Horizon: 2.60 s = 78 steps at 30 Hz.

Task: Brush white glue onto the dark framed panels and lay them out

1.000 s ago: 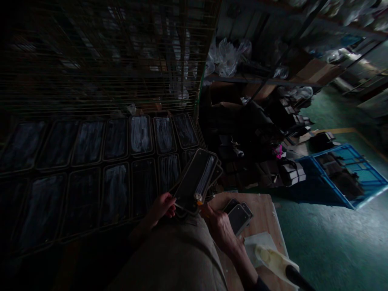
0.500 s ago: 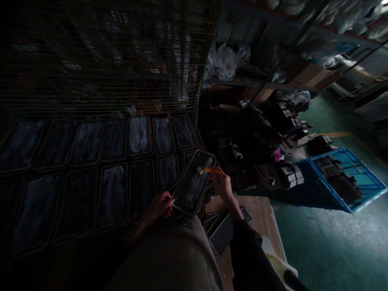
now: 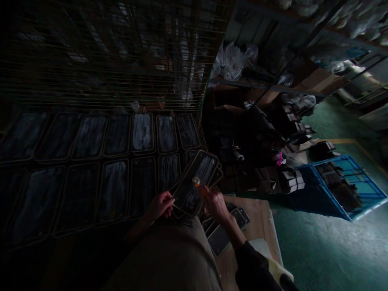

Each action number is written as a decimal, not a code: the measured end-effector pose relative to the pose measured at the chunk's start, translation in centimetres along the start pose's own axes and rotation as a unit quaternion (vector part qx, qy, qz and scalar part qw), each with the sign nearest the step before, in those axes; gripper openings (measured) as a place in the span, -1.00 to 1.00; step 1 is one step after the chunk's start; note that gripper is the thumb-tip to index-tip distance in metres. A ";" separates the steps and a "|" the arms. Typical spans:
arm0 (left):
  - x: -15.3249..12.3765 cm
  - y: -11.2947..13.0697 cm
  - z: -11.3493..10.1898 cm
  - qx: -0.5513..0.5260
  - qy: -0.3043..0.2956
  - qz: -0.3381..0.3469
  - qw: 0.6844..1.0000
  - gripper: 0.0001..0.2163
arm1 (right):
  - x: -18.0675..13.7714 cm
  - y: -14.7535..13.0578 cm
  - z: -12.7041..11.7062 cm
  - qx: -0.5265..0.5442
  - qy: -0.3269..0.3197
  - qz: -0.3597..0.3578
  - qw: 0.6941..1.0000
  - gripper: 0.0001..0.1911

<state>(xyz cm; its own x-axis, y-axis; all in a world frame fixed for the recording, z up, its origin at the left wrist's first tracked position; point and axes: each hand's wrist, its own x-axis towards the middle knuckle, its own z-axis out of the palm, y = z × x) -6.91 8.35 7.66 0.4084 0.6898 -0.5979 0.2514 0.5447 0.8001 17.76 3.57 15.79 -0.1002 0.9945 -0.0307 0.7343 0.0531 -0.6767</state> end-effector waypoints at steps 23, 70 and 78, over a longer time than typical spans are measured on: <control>-0.2 0.3 -0.3 0.007 -0.005 -0.023 1.000 -0.80 | -3.0 -3.5 3.7 0.090 -0.021 0.042 0.995 -0.73; -1.7 3.4 0.5 -0.107 -0.013 0.027 0.994 -0.75 | -1.9 4.2 -0.8 0.108 0.326 0.104 0.933 -0.65; -2.1 6.4 1.8 -0.345 -0.045 0.057 0.936 -0.87 | -1.8 7.3 5.2 -0.013 0.304 0.126 0.944 -0.68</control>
<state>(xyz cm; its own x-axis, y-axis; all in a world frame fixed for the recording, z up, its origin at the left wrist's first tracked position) -4.61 9.53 14.13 0.4773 0.7361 -0.4800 -0.4124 0.6700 0.6173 19.80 1.67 7.09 0.4779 0.8438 0.2441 0.7005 -0.1985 -0.6854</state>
